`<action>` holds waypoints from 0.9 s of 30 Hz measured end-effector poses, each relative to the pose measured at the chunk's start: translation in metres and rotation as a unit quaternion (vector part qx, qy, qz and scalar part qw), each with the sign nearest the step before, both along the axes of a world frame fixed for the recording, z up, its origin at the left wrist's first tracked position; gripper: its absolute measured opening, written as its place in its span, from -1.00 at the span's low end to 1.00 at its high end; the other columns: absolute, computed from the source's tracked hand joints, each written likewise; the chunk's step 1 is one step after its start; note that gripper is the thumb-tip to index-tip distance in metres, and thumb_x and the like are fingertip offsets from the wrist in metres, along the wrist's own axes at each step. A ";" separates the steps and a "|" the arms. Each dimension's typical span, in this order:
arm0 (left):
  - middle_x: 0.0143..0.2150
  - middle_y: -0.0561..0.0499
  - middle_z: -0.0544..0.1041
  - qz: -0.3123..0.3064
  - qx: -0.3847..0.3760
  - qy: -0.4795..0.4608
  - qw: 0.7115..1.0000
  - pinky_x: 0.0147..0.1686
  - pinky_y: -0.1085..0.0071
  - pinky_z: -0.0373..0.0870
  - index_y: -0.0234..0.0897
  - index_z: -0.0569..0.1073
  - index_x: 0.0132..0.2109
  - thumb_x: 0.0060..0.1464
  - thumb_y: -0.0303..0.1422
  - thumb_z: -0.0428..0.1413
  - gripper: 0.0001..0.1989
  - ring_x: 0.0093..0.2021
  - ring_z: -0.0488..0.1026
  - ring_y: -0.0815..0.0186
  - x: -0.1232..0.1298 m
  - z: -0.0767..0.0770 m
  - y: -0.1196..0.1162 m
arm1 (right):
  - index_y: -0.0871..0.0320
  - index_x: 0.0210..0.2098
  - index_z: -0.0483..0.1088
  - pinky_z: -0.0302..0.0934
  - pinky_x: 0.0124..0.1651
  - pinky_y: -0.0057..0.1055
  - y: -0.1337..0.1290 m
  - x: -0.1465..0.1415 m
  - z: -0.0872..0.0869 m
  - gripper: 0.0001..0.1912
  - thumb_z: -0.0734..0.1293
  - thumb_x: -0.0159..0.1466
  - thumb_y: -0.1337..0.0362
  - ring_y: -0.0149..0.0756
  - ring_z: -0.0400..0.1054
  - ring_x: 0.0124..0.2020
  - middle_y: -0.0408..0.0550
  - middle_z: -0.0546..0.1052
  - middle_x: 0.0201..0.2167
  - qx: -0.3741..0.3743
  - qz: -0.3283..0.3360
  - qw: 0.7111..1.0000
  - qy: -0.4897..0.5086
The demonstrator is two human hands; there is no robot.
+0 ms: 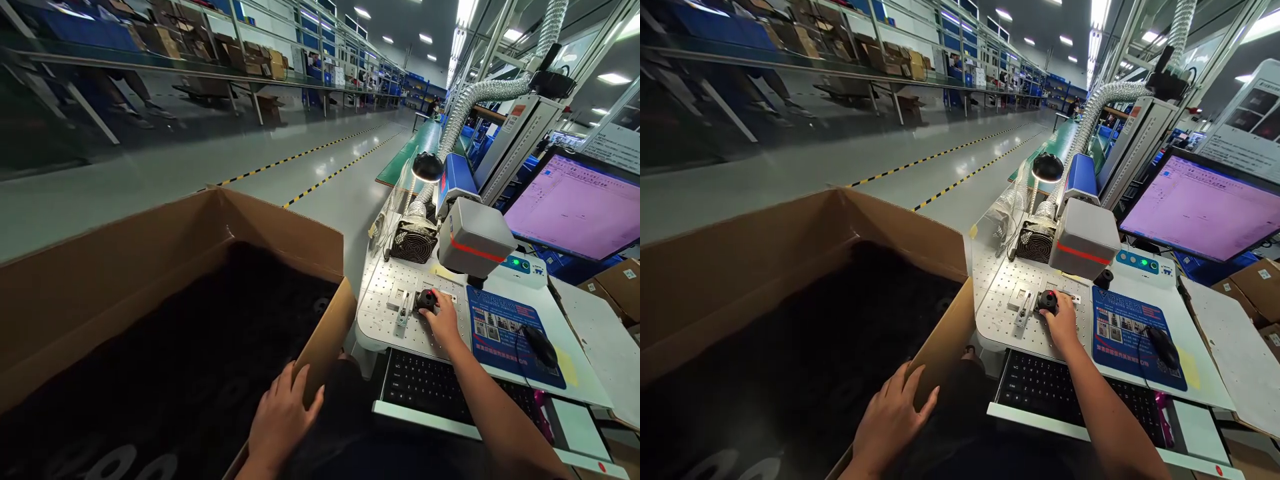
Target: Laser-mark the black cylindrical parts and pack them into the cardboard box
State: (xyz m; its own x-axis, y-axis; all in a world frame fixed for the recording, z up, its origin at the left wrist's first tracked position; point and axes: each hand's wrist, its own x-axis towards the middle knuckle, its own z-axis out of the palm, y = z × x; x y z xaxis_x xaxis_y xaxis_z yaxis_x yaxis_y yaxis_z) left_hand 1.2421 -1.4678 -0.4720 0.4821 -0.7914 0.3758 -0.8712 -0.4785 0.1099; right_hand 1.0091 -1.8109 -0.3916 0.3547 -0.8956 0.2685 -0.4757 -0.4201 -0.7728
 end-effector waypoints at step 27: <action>0.27 -0.45 0.47 0.007 -0.010 0.056 0.998 0.01 -0.02 0.55 -0.41 0.52 0.19 0.30 -0.12 0.09 -0.50 0.16 0.52 -0.20 -0.005 -0.006 0.003 | 0.29 0.27 0.39 0.26 0.26 0.08 0.023 -0.010 -0.003 -0.23 0.40 0.16 -0.01 0.18 0.46 0.10 0.25 0.63 0.01 0.016 -0.095 0.992 0.087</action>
State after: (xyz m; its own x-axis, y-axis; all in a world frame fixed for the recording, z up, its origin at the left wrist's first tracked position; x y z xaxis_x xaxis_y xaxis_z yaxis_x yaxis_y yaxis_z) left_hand 1.2372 -1.4649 -0.4784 0.5339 -0.7768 0.3341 -0.8456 -0.4880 0.2165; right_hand 0.9995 -1.7883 -0.3947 0.2173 -0.9576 0.1891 -0.6709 -0.2873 -0.6836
